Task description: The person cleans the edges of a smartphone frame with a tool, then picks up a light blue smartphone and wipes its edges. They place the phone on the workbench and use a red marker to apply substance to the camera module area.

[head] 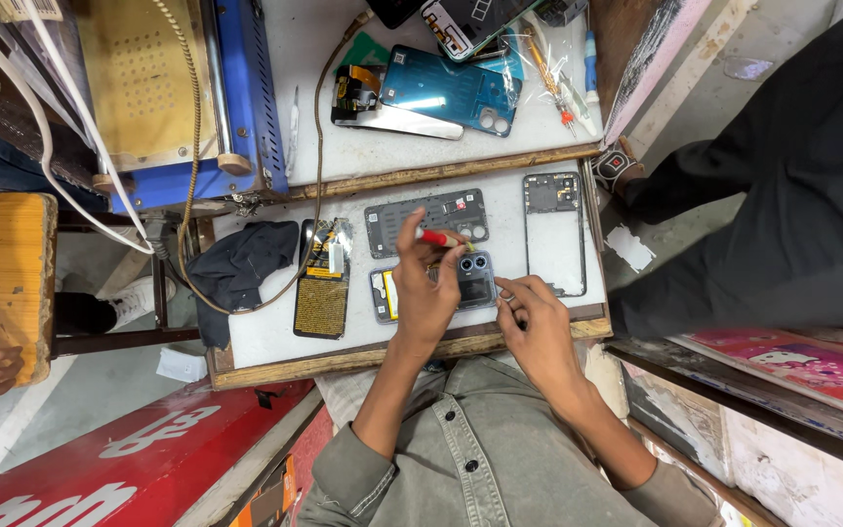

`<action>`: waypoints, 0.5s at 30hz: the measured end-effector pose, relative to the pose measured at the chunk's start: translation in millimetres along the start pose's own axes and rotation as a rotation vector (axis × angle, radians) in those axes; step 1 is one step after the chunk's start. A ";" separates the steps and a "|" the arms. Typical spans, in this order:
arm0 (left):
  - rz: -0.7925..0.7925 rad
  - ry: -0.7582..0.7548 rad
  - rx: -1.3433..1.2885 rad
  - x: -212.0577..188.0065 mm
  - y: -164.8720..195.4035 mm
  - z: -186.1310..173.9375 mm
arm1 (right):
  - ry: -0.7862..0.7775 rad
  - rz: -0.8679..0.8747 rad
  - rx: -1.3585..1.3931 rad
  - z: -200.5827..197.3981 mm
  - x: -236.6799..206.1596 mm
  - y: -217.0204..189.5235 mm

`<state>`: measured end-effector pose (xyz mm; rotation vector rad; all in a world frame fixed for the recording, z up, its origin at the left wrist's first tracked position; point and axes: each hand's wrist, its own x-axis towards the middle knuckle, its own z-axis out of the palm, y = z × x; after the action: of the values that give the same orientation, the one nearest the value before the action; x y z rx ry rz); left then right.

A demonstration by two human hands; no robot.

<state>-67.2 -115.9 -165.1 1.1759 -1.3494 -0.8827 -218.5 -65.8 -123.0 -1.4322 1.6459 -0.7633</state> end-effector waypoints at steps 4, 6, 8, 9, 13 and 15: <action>0.006 -0.074 0.001 -0.3 1.8 3.4 | 0.005 -0.012 0.007 -0.5 0.5 3.2; 0.002 -0.090 -0.002 -0.3 2.4 3.6 | 0.001 -0.005 0.013 -0.6 0.5 4.4; 0.008 -0.089 0.005 -0.2 2.7 3.5 | -0.003 -0.006 0.011 -0.7 0.0 5.0; 0.015 -0.095 0.006 0.0 2.6 3.5 | -0.005 -0.007 0.009 -0.6 0.3 5.0; 0.048 -0.100 0.024 -0.2 2.2 4.2 | -0.004 -0.012 0.015 -0.4 0.9 3.5; 0.058 -0.098 0.027 -0.3 1.9 4.7 | -0.009 0.002 0.010 -0.6 0.8 2.2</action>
<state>-72.2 -115.7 -164.0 1.1206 -1.4720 -0.8929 -220.1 -66.2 -124.7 -1.4251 1.6338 -0.7619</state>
